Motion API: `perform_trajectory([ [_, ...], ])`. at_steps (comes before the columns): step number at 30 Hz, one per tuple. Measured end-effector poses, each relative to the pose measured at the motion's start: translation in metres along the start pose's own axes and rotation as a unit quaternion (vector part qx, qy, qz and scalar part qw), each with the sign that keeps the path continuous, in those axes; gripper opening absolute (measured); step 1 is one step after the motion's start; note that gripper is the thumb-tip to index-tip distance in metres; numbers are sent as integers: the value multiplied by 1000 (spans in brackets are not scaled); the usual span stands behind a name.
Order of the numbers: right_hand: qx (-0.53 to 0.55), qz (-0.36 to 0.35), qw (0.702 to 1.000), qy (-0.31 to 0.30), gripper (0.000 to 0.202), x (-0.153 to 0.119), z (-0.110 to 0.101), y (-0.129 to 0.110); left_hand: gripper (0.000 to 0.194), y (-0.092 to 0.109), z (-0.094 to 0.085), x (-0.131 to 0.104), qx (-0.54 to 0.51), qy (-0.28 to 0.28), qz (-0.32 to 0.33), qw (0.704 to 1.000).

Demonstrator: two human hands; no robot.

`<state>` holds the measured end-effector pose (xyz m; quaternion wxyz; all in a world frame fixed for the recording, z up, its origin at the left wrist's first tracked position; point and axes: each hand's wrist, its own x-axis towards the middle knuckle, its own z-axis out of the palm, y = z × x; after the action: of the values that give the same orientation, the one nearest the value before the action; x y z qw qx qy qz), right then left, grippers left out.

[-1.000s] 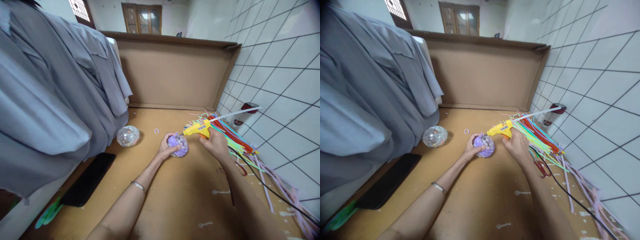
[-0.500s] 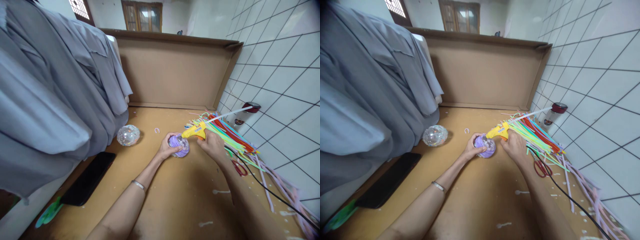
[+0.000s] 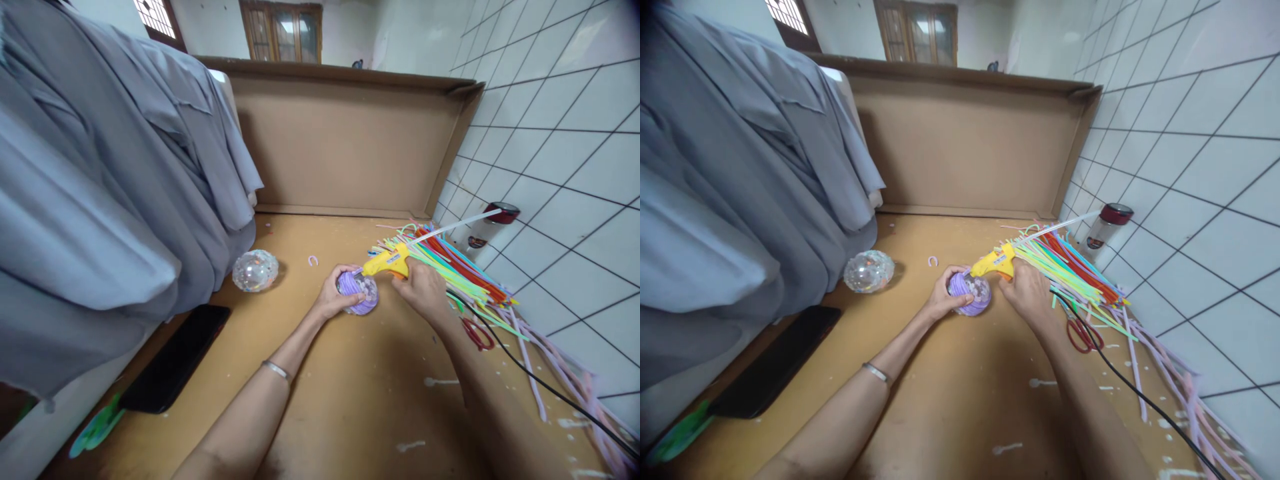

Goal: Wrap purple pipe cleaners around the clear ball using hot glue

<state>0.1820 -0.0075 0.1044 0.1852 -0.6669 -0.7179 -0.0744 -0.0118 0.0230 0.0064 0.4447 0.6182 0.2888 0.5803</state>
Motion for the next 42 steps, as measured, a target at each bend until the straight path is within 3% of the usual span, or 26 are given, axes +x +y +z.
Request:
perform_trajectory([
  [15, -3, 0, 999, -37, 21, 3, -7, 6, 64, 0, -1, 0, 14, -3, 1, 1000],
  [25, -1, 16, 1000, -11, 19, 1, -4, 0, 62, 3, 0, 0, 21, -9, 1, 1000],
  [42, 5, 14, 999, -34, 18, 2, -12, 1, 63, 4, 1, 0, 17, -14, -5, 1000],
])
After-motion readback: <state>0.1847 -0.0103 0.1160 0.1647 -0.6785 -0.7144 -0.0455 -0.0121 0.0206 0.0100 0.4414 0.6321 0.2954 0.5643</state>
